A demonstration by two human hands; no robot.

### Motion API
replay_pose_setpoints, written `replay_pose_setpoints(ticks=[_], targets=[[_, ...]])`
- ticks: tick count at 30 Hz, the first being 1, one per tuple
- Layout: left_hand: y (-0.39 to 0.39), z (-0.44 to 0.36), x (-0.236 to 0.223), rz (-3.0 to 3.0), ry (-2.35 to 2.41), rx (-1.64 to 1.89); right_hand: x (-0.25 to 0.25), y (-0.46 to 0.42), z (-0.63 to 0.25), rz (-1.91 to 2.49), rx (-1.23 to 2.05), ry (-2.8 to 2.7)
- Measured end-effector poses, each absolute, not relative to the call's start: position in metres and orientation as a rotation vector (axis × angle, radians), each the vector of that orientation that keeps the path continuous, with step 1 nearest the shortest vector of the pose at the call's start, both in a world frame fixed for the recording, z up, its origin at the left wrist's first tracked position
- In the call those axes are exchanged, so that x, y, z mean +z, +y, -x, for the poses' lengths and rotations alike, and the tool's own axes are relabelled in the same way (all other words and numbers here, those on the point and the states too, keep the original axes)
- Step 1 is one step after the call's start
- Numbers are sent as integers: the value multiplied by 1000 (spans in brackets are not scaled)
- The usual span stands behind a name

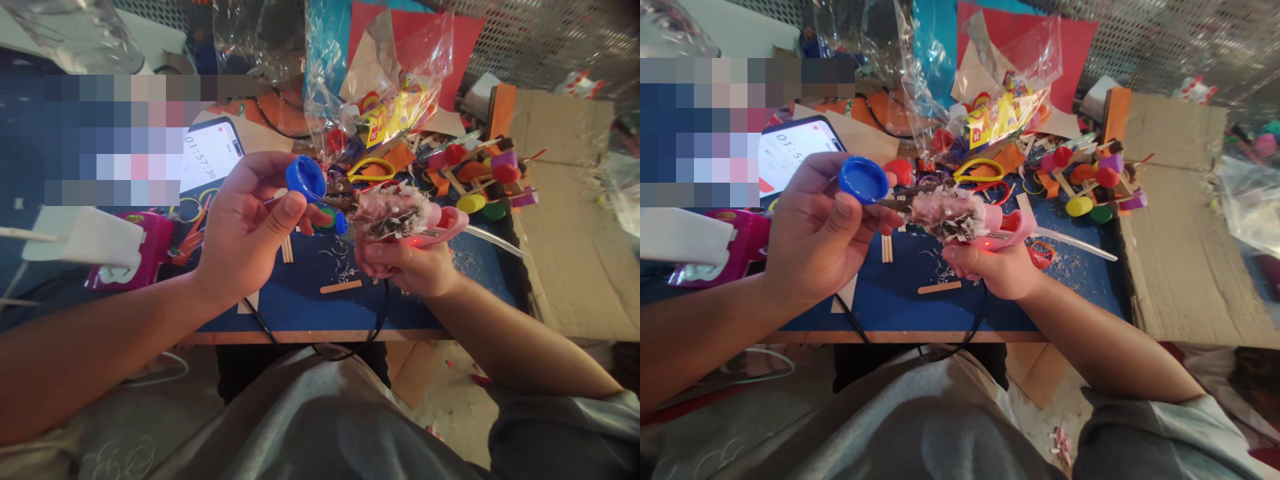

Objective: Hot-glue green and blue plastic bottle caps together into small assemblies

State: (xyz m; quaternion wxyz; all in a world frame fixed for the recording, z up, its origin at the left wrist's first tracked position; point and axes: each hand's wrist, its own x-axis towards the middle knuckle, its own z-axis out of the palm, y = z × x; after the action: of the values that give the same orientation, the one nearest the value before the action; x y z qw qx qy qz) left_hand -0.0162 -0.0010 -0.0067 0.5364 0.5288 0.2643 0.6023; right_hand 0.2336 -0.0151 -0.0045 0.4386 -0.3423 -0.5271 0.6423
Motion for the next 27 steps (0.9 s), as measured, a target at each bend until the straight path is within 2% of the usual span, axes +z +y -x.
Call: replay_pose_setpoints(ticks=[8,15,27], targets=[[-2,17,-3,-1237,679,1407,-4,-16,-232,800,1602,-1306],[1,14,-15,-1237,505,1493,-2,-16,-233,822,1609,-1275],[-6,11,2,-1221,711,1434,-1,-16,-232,923,1581,-1280]])
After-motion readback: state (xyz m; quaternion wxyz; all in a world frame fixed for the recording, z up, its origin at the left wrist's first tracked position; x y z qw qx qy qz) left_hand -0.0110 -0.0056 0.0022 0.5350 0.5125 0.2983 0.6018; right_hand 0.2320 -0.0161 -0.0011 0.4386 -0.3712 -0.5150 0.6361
